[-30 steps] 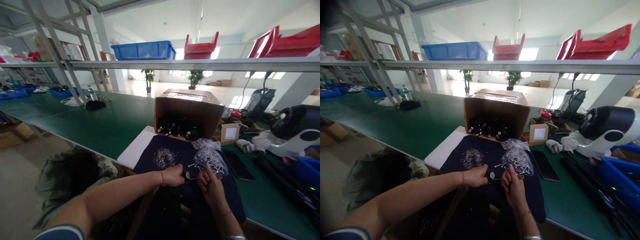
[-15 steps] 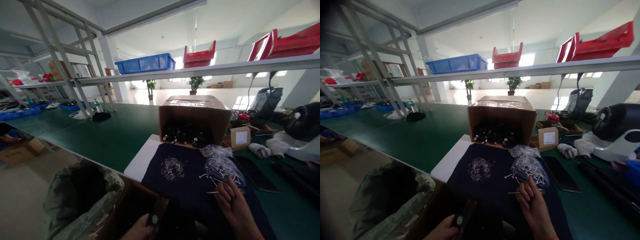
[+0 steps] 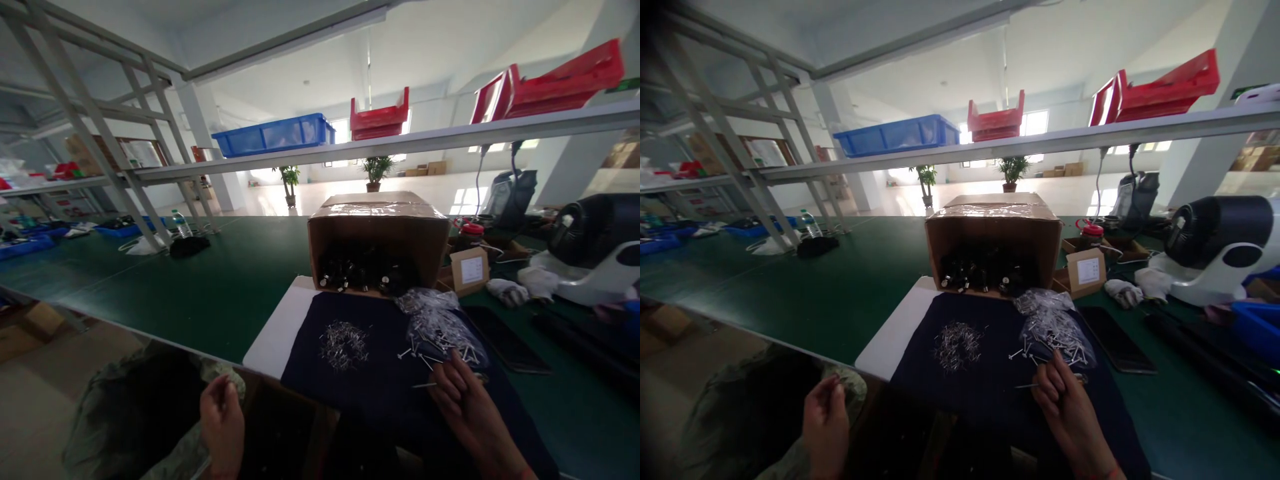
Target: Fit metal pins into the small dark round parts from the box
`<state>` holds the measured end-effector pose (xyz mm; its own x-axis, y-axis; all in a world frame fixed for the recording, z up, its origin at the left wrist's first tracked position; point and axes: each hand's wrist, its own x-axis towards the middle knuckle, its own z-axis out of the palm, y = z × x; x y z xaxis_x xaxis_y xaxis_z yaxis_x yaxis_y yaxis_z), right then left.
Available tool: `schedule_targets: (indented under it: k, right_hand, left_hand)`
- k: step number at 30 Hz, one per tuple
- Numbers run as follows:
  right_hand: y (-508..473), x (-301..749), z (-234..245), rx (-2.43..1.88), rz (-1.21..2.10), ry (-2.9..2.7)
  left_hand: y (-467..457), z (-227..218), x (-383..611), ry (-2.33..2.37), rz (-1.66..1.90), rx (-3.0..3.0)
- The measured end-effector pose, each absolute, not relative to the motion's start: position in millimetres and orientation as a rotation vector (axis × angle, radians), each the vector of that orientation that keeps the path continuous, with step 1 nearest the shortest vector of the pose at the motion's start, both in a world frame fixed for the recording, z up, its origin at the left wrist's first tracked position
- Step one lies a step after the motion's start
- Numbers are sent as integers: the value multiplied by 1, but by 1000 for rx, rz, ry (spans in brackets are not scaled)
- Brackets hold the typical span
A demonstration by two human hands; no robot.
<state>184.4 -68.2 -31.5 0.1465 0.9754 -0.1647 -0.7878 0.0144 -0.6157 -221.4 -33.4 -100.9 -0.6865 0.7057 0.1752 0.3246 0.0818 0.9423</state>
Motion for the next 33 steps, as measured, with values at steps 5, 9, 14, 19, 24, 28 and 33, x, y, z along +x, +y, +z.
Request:
schedule_targets:
  k: [5,9,14,19,24,28,33]
  right_hand:
    - [-67,184,-38,-653,1395,-393]
    - [-68,184,-39,-657,1389,-397]
    - [-69,182,-38,-722,1383,-460]
    - [-69,180,-36,-774,1339,-512]
    - [-67,179,-36,-794,1317,-544]
    - [-68,178,-35,-898,1219,-694]
    - [-85,166,-15,-1170,826,-1307]
  left_hand:
    - [34,0,-136,1529,1324,2251]
    - [116,25,-62,1490,1068,2397]
    - [176,19,-23,1630,940,2362]
    - [179,20,-26,1602,929,2267]
    - [164,27,-36,1473,1010,2042]
    - [134,40,-36,1273,1001,1799]
    - [50,46,-41,991,820,1597]
